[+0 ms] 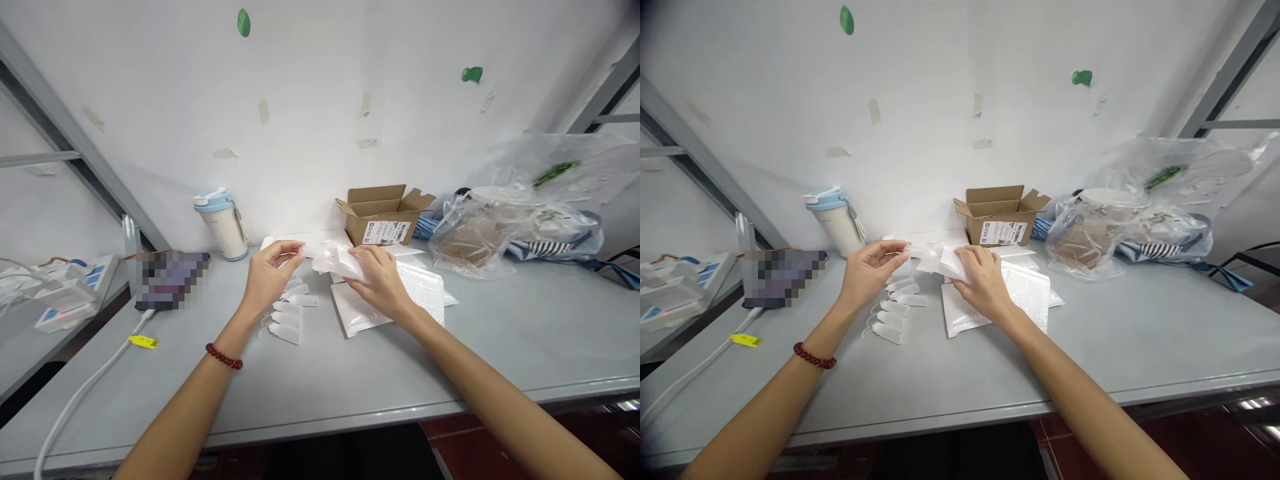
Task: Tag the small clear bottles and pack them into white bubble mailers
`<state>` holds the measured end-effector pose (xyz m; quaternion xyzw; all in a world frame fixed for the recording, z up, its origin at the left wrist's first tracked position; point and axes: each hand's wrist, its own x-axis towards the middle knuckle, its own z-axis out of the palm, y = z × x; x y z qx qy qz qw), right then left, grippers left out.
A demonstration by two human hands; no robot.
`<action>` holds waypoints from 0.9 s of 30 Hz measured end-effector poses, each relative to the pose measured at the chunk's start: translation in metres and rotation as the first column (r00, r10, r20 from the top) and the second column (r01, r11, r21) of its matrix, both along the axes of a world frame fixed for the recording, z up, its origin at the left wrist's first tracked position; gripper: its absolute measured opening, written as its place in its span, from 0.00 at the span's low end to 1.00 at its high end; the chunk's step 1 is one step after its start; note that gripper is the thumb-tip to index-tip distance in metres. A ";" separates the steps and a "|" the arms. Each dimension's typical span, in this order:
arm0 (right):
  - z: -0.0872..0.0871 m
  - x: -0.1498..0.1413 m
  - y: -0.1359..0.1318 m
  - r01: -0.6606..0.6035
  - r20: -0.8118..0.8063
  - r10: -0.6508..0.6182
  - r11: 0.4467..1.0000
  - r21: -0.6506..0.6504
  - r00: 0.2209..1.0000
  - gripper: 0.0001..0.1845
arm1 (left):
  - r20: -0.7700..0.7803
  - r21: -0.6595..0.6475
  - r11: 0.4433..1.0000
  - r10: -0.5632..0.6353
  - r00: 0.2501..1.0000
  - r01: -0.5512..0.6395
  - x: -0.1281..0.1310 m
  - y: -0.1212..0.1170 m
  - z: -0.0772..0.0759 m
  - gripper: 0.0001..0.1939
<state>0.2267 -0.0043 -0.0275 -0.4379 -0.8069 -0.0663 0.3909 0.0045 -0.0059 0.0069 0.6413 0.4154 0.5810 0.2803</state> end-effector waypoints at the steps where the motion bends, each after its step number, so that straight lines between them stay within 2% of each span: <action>1: 0.000 0.000 0.000 -0.002 0.002 0.002 1.000 -0.002 1.000 0.19 | 0.004 0.000 1.000 0.007 1.000 -0.007 -0.001 0.000 0.000 0.11; 7: -0.002 -0.002 -0.001 -0.028 0.016 0.028 1.000 0.004 0.999 0.20 | -0.042 -0.060 0.998 0.012 0.999 -0.015 0.014 -0.003 -0.011 0.11; 11: -0.003 -0.003 -0.002 -0.059 0.032 0.058 0.998 0.011 0.998 0.19 | -0.075 -0.013 1.000 -0.011 0.997 0.010 0.024 -0.007 -0.016 0.10; 13: -0.003 -0.003 -0.002 -0.060 0.021 0.059 0.998 0.016 0.998 0.19 | -0.090 0.006 1.000 0.024 0.996 -0.024 0.025 -0.007 -0.016 0.09; 18: -0.002 -0.002 -0.002 -0.046 -0.003 0.046 0.999 0.022 0.999 0.20 | -0.202 -0.039 0.988 0.140 0.969 -0.151 0.020 -0.008 -0.011 0.07; 22: -0.003 -0.002 -0.001 -0.052 0.015 0.051 0.998 0.037 0.999 0.20 | -0.328 -0.047 0.994 0.080 0.941 -0.101 0.023 -0.012 -0.007 0.10; 27: -0.005 -0.003 -0.001 -0.070 0.037 0.069 0.997 0.037 0.997 0.19 | -0.420 -0.123 0.992 -0.013 0.907 -0.042 0.030 -0.019 -0.008 0.14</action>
